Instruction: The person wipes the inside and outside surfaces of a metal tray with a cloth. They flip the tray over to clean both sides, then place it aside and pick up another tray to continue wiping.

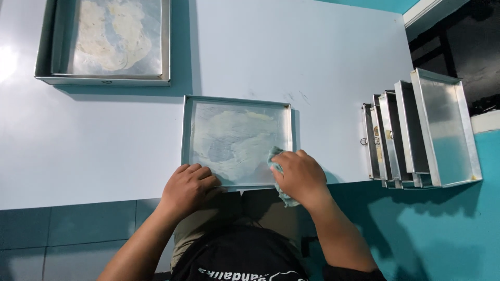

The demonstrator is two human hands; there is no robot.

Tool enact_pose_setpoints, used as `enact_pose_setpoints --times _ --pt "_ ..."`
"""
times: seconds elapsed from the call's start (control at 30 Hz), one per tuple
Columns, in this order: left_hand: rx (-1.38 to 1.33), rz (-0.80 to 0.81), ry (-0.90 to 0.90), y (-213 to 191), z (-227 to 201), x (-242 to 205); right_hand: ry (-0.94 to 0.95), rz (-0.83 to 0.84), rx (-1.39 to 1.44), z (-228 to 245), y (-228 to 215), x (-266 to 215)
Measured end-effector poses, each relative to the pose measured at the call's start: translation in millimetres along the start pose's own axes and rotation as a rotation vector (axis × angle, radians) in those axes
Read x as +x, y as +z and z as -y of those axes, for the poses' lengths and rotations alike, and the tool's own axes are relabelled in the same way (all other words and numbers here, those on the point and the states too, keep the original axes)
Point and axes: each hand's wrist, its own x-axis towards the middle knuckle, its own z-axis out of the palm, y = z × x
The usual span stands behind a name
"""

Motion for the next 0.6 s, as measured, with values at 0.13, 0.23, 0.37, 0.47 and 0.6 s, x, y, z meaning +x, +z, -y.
enact_pose_setpoints --times 0.13,0.23,0.37,0.47,0.6 --pt "-0.011 -0.004 0.019 4 2 0 0.025 -0.051 -0.109 -5 7 29" --pt "0.016 -0.029 0.024 4 2 0 0.026 -0.036 -0.169 -18 8 61" --pt "-0.006 -0.047 0.066 7 5 -2 0.054 -0.085 -0.162 -31 2 103" --pt "-0.027 -0.062 0.068 -1 2 0 0.069 -0.123 -0.139 -32 -9 114" --pt "-0.007 -0.087 0.036 1 0 -1 0.084 -0.103 -0.04 -30 -20 110"
